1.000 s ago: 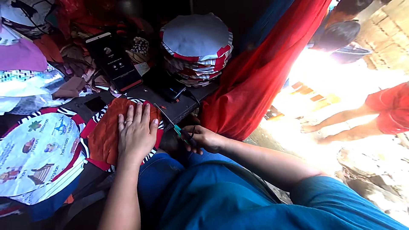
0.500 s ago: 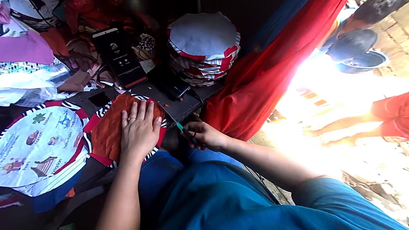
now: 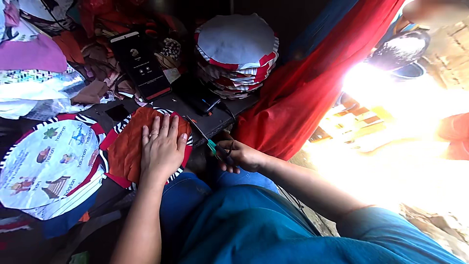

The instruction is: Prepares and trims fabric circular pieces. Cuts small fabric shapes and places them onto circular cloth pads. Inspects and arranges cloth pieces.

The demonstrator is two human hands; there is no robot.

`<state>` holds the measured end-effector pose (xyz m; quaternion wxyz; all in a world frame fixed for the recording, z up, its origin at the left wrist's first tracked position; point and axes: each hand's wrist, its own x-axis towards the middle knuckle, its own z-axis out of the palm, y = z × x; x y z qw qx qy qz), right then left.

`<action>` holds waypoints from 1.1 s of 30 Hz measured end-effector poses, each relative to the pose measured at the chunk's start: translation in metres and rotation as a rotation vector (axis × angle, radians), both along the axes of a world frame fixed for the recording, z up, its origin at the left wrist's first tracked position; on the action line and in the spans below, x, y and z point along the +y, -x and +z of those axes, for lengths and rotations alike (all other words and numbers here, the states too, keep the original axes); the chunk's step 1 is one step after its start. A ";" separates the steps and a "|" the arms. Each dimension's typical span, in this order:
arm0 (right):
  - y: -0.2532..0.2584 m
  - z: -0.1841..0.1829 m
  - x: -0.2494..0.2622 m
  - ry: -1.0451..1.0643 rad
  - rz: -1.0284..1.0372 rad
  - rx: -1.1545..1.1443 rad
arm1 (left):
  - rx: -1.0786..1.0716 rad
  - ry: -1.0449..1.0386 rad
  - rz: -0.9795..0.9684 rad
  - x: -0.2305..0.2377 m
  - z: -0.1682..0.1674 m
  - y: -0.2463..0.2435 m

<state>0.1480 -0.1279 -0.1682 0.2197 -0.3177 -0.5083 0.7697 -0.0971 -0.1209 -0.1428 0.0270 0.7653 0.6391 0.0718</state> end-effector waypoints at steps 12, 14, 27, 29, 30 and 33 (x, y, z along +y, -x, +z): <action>-0.019 -0.010 -0.008 0.115 0.118 0.257 | 0.005 0.017 -0.001 0.001 0.001 0.000; -0.017 -0.013 -0.010 0.114 0.094 0.258 | 0.007 0.020 0.000 0.001 0.001 0.000; 0.006 -0.016 -0.005 -0.005 -0.117 0.079 | 0.009 0.027 -0.004 0.001 0.001 0.000; 0.008 -0.015 -0.006 -0.023 -0.130 0.071 | 0.002 0.018 -0.006 0.001 0.001 0.000; 0.009 -0.014 -0.006 -0.038 -0.139 0.061 | 0.001 0.021 -0.006 0.001 0.001 0.000; 0.011 -0.013 -0.007 -0.112 -0.168 -0.016 | -0.005 0.023 -0.005 0.001 0.002 0.000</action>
